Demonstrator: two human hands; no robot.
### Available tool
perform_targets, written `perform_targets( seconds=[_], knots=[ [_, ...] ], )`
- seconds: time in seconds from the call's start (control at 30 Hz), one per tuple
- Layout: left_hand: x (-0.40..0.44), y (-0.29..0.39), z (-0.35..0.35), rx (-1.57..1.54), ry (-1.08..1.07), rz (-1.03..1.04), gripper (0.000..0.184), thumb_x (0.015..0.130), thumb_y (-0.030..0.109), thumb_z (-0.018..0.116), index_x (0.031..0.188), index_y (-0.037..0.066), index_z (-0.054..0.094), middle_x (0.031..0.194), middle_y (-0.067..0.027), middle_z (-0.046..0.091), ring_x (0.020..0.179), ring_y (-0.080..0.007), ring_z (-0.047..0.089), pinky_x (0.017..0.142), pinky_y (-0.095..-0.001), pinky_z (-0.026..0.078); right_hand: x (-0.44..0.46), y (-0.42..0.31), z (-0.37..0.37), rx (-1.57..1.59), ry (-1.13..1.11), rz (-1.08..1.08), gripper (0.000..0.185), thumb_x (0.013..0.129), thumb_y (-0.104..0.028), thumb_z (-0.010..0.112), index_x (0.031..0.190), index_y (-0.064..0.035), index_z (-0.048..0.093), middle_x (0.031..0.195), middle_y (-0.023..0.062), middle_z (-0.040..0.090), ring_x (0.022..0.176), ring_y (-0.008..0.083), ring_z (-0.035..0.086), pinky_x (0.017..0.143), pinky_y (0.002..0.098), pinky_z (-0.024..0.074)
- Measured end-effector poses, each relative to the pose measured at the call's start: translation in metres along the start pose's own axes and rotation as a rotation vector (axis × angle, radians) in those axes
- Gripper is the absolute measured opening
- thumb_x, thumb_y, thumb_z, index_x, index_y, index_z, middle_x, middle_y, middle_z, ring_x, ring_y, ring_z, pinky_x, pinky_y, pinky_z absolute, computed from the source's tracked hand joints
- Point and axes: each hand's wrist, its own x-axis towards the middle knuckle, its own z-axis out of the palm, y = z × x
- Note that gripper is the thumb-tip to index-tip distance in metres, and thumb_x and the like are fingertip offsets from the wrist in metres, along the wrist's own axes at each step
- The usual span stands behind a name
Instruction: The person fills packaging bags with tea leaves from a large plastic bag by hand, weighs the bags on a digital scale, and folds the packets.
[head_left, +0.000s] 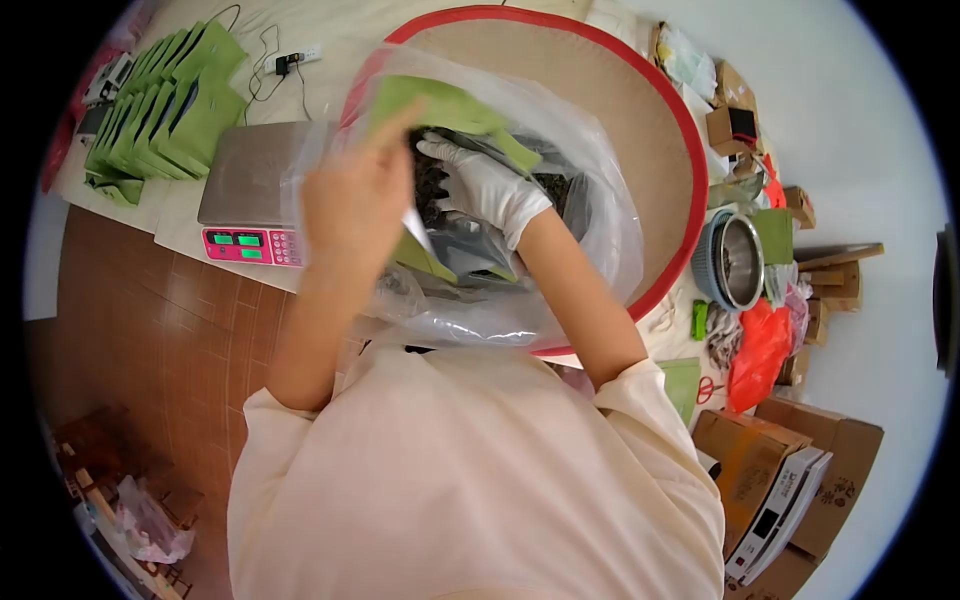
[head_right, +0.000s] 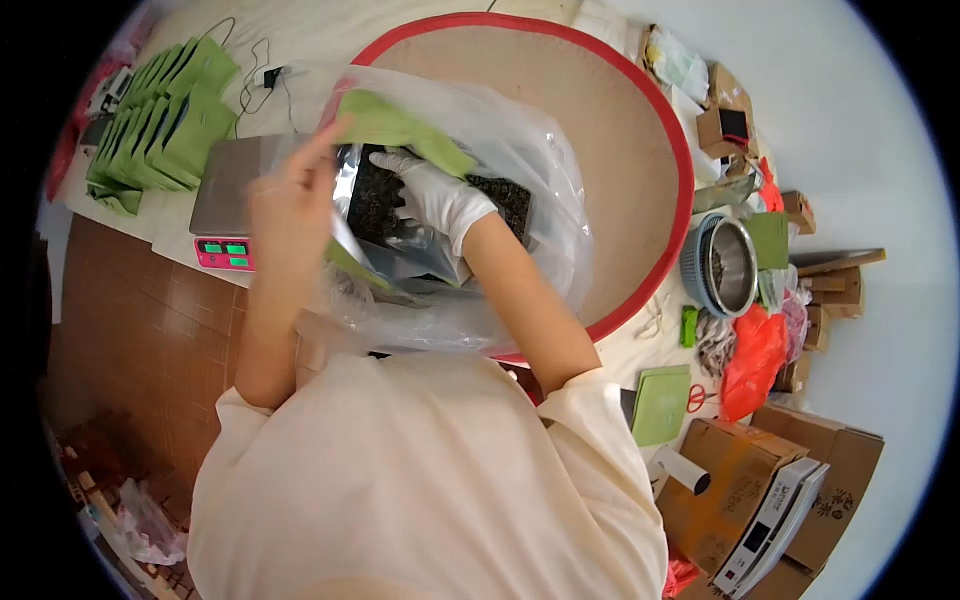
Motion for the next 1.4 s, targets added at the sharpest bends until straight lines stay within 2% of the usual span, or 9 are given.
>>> perform_targets(
  seconds=[0.1, 0.17, 0.3, 0.5, 0.6, 0.83, 1.03, 1.3, 1.4],
  knots=[
    [0.008, -0.006, -0.006, -0.171, 0.07, -0.11, 0.031, 0.089, 0.012, 0.055, 0.115, 0.021, 0.069, 0.054, -0.0109, 0.048, 0.047, -0.0158, 0.046, 0.05, -0.0317, 0.038, -0.038, -0.018, 0.024, -0.256, 0.182, 0.107, 0.055, 0.095, -0.032, 0.053, 0.144, -0.0131, 0.039, 0.135, 0.0165, 0.053, 0.13, 0.0255, 0.045, 0.104, 0.0346, 0.037],
    [0.01, -0.01, -0.002, -0.165, 0.09, -0.091, 0.029, 0.088, 0.014, 0.054, 0.11, 0.021, 0.071, 0.053, -0.013, 0.049, 0.047, -0.0209, 0.049, 0.052, -0.0346, 0.04, -0.05, -0.017, 0.024, -0.851, 0.017, -0.431, 0.047, 0.096, -0.028, 0.049, 0.138, -0.0097, 0.047, 0.123, 0.0197, 0.06, 0.124, 0.0253, 0.051, 0.102, 0.0328, 0.0379],
    [0.019, -0.02, 0.009, -0.171, 0.035, -0.075, 0.029, 0.089, 0.013, 0.051, 0.109, 0.019, 0.071, 0.052, -0.0115, 0.047, 0.044, -0.0188, 0.042, 0.049, -0.033, 0.037, -0.108, -0.031, 0.025, -0.719, 0.21, -0.801, 0.029, 0.093, -0.017, 0.05, 0.112, -0.0039, 0.067, 0.096, 0.0158, 0.068, 0.091, 0.0243, 0.064, 0.085, 0.0322, 0.0489],
    [0.036, -0.042, -0.003, -0.216, 0.112, -0.213, 0.029, 0.089, 0.012, 0.052, 0.109, 0.02, 0.072, 0.052, -0.0031, 0.041, 0.046, -0.0065, 0.035, 0.046, -0.0272, 0.031, -0.148, -0.032, -0.033, -0.582, 0.396, -0.401, 0.025, 0.091, -0.019, 0.052, 0.091, 0.0, 0.069, 0.085, 0.0149, 0.069, 0.084, 0.0264, 0.066, 0.076, 0.0377, 0.0504],
    [0.039, -0.048, -0.002, -0.23, 0.113, -0.19, 0.029, 0.09, 0.011, 0.051, 0.109, 0.019, 0.072, 0.053, 0.0011, 0.04, 0.048, -0.0045, 0.033, 0.047, -0.0245, 0.029, -0.111, 0.005, -0.058, -1.337, 0.537, -0.276, 0.026, 0.088, -0.023, 0.055, 0.091, -0.0004, 0.067, 0.091, 0.0183, 0.068, 0.09, 0.0312, 0.066, 0.079, 0.0406, 0.0513],
    [0.037, -0.052, -0.005, -0.24, 0.116, -0.178, 0.031, 0.092, 0.011, 0.051, 0.113, 0.02, 0.071, 0.053, 0.0066, 0.035, 0.049, -0.0022, 0.028, 0.046, -0.0225, 0.024, -0.075, 0.031, -0.053, -1.54, 0.195, 0.191, 0.076, 0.079, -0.032, 0.065, 0.135, 0.009, 0.035, 0.113, 0.0315, 0.057, 0.108, 0.0424, 0.056, 0.091, 0.0428, 0.0473],
    [0.038, -0.057, -0.004, -0.267, 0.138, -0.162, 0.033, 0.092, 0.009, 0.05, 0.115, 0.021, 0.071, 0.053, 0.0077, 0.036, 0.047, -0.0013, 0.028, 0.045, -0.0219, 0.022, -0.074, 0.049, -0.069, -1.244, 0.276, -0.079, 0.07, 0.081, -0.026, 0.065, 0.137, 0.0012, 0.033, 0.118, 0.032, 0.053, 0.11, 0.042, 0.054, 0.095, 0.0427, 0.0438],
    [0.049, -0.054, -0.007, -0.219, 0.13, -0.18, 0.033, 0.091, 0.008, 0.051, 0.114, 0.019, 0.071, 0.054, 0.0074, 0.037, 0.047, -0.0015, 0.03, 0.045, -0.0211, 0.024, -0.053, 0.059, -0.022, -1.755, 0.396, -0.158, 0.117, 0.052, -0.052, 0.085, 0.147, -0.0158, 0.027, 0.137, 0.0205, 0.036, 0.122, 0.0422, 0.041, 0.093, 0.0593, 0.041],
    [0.047, -0.057, -0.004, -0.212, 0.128, -0.058, 0.033, 0.091, 0.008, 0.051, 0.114, 0.019, 0.071, 0.054, 0.0073, 0.037, 0.048, -0.0014, 0.031, 0.045, -0.0212, 0.024, -0.029, 0.077, -0.009, -1.91, 0.351, -0.067, 0.105, 0.058, -0.044, 0.084, 0.146, -0.0238, 0.031, 0.141, 0.02, 0.033, 0.123, 0.0427, 0.041, 0.091, 0.0575, 0.0428]
  ],
)
